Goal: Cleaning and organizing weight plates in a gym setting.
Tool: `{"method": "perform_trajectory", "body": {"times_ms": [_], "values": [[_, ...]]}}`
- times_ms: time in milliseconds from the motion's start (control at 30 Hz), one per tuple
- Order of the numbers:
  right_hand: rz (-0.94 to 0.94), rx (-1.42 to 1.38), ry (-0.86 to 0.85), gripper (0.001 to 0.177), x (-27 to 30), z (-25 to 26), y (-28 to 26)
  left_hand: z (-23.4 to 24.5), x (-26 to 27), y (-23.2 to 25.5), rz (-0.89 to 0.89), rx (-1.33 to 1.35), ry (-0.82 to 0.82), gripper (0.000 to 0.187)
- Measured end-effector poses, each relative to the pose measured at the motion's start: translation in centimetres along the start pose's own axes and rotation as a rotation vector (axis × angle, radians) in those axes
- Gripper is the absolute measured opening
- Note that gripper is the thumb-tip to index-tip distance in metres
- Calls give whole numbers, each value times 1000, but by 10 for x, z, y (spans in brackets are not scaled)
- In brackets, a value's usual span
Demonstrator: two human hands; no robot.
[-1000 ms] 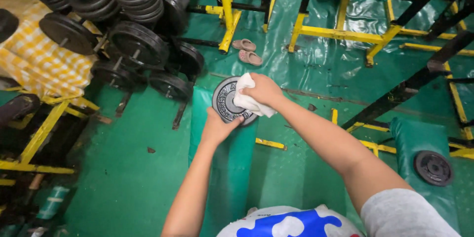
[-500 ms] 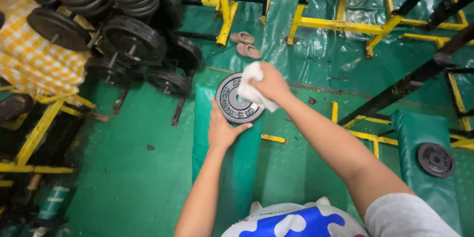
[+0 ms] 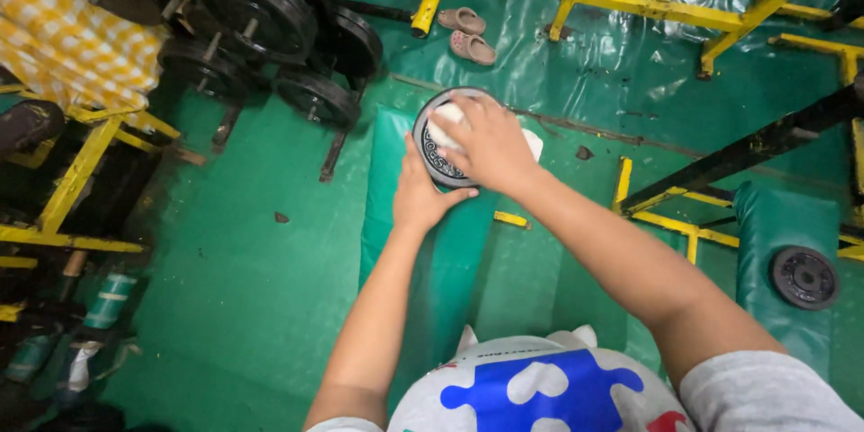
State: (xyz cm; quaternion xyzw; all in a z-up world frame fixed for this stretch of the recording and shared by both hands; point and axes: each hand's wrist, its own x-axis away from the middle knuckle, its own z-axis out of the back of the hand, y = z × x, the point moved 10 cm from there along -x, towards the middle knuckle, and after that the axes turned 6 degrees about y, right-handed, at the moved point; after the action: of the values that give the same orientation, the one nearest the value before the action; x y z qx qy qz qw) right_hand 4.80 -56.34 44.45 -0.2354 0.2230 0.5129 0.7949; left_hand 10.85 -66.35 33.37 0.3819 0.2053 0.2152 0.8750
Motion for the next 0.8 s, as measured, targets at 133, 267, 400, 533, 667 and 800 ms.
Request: {"method": "perform_trajectory", "body": {"times_ms": [133, 267, 400, 533, 667, 800], "values": [[103, 187, -54, 56, 20, -1, -38, -7, -1, -7, -10, -20, 5, 149], [169, 329, -36, 55, 42, -14, -50, -12, 1, -14, 36, 8, 16, 136], [137, 303, -33, 57, 39, -12, -45, -9, 9, -8, 18, 30, 66, 140], [60, 217, -176, 58, 25, -10, -42, -14, 9, -26, 52, -120, 146, 133], [9, 156, -228, 53, 18, -17, -34, -6, 1, -7, -270, -47, 231, 144], [62, 181, -153, 44, 15, -26, -22, -26, -2, -24, -180, 40, 75, 148]]}}
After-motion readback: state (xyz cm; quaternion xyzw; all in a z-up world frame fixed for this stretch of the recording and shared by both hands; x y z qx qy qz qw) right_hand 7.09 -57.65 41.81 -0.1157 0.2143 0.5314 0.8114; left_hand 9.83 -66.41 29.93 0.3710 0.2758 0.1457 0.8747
